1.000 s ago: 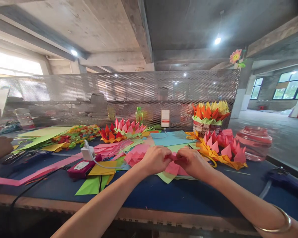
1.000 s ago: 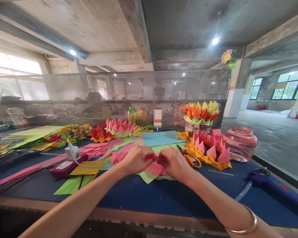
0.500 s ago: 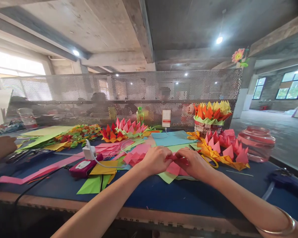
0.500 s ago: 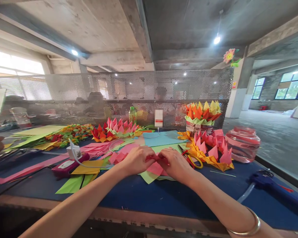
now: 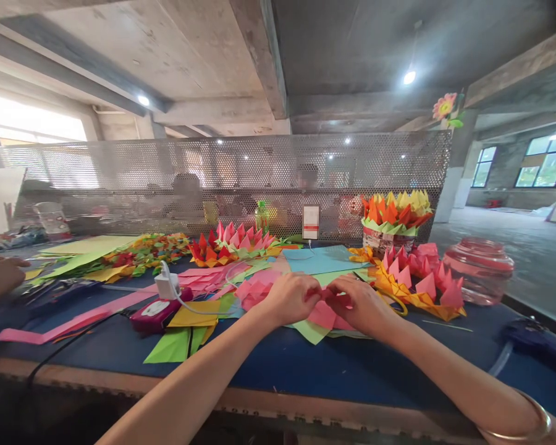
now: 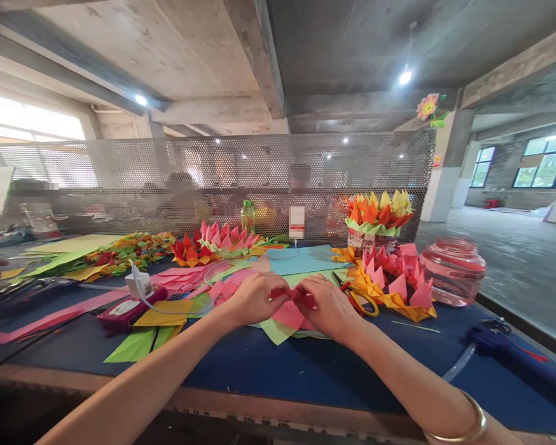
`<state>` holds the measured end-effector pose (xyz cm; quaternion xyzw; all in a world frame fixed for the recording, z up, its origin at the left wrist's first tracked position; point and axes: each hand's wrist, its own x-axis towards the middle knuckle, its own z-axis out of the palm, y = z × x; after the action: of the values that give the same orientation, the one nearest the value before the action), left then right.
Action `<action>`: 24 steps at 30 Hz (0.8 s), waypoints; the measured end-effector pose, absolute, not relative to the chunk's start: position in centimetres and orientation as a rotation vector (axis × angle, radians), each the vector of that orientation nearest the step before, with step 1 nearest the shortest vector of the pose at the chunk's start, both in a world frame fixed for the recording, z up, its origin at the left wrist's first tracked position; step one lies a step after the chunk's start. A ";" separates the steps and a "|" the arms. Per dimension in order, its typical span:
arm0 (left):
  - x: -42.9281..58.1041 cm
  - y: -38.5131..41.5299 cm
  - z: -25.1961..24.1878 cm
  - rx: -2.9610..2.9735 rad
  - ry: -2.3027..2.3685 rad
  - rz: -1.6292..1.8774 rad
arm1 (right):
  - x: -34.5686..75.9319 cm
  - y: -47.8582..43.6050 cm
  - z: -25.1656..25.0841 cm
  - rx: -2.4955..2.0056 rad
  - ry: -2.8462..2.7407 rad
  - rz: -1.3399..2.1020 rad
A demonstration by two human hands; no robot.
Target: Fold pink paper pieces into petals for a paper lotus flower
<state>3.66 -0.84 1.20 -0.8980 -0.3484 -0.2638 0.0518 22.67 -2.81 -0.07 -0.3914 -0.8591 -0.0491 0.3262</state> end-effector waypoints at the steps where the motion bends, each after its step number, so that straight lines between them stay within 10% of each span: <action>1: 3.7 -0.9 1.2 -2.731 -1.055 -0.807 | 22.7 -2.8 0.0 -1.029 -2.253 -0.121; 24: 4.0 -1.3 1.0 -2.682 -0.938 -0.794 | 22.6 -3.2 0.0 -1.038 -2.291 -0.084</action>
<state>3.96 -1.27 1.05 -0.9049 -0.3166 -0.2680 0.0953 22.59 -3.17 0.01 -0.3926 -0.8663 -0.0316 0.3072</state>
